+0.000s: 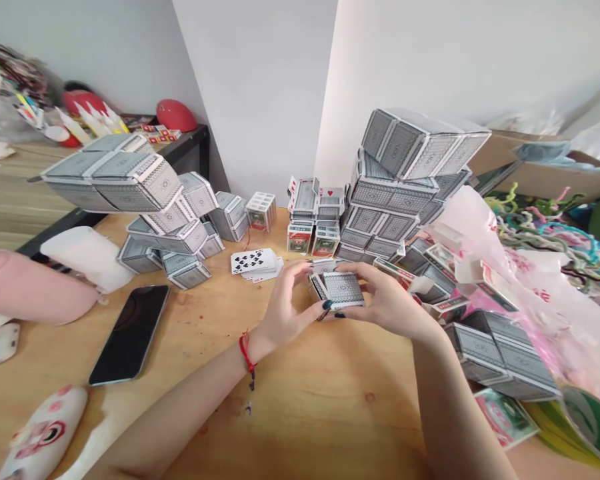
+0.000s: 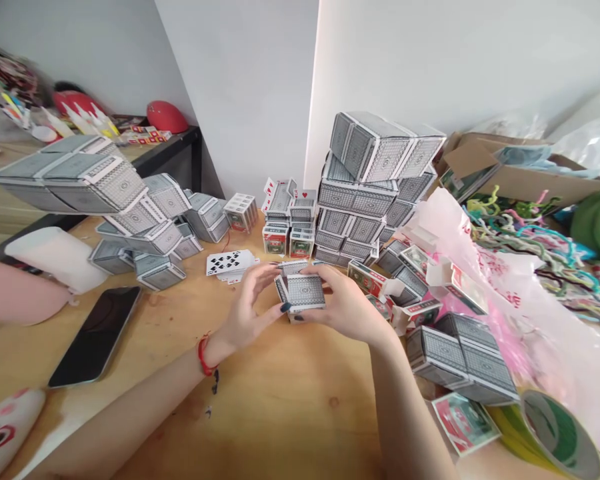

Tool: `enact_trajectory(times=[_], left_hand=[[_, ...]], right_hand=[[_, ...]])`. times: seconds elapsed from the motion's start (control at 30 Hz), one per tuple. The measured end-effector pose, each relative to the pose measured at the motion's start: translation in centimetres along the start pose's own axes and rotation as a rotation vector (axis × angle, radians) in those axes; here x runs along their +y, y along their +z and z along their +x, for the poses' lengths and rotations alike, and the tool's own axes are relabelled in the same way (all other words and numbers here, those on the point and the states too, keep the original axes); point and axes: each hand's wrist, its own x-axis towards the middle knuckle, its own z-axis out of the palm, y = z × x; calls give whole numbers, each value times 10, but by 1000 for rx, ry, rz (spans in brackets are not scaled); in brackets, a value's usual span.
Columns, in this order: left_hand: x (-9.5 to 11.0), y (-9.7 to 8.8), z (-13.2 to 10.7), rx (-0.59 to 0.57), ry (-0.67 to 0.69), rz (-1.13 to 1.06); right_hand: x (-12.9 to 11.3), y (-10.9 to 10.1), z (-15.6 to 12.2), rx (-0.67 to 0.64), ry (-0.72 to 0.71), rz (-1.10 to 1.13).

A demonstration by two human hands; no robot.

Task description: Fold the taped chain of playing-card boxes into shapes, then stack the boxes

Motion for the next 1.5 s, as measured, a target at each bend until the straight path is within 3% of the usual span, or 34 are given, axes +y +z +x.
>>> enact_trajectory(times=[0.1,0.27,0.43,0.67,0.8,1.2,1.4,1.5], left_hand=[[-5,6,-3,-35,4,1],[-6,5,-4,-1,101,201],[-11,8,-6,-30,222,261],[-16,7,3,-45,472,363],[-17,5,12,-68,549,352],[-23,8,18,-78,565,323],[-17,16,12,80,375,238],[-15,17,13,74,361,248]], right_hand=[[11,-3,5,-61,8,126],[28,-6,11,-110,-66,214],[35,-8,12,-134,-90,269],[42,-5,14,-139,-174,390],[50,-4,17,-88,-197,421],[60,1,19,-47,-137,535],[69,0,19,-22,-102,582],[72,-1,19,-18,-83,619]])
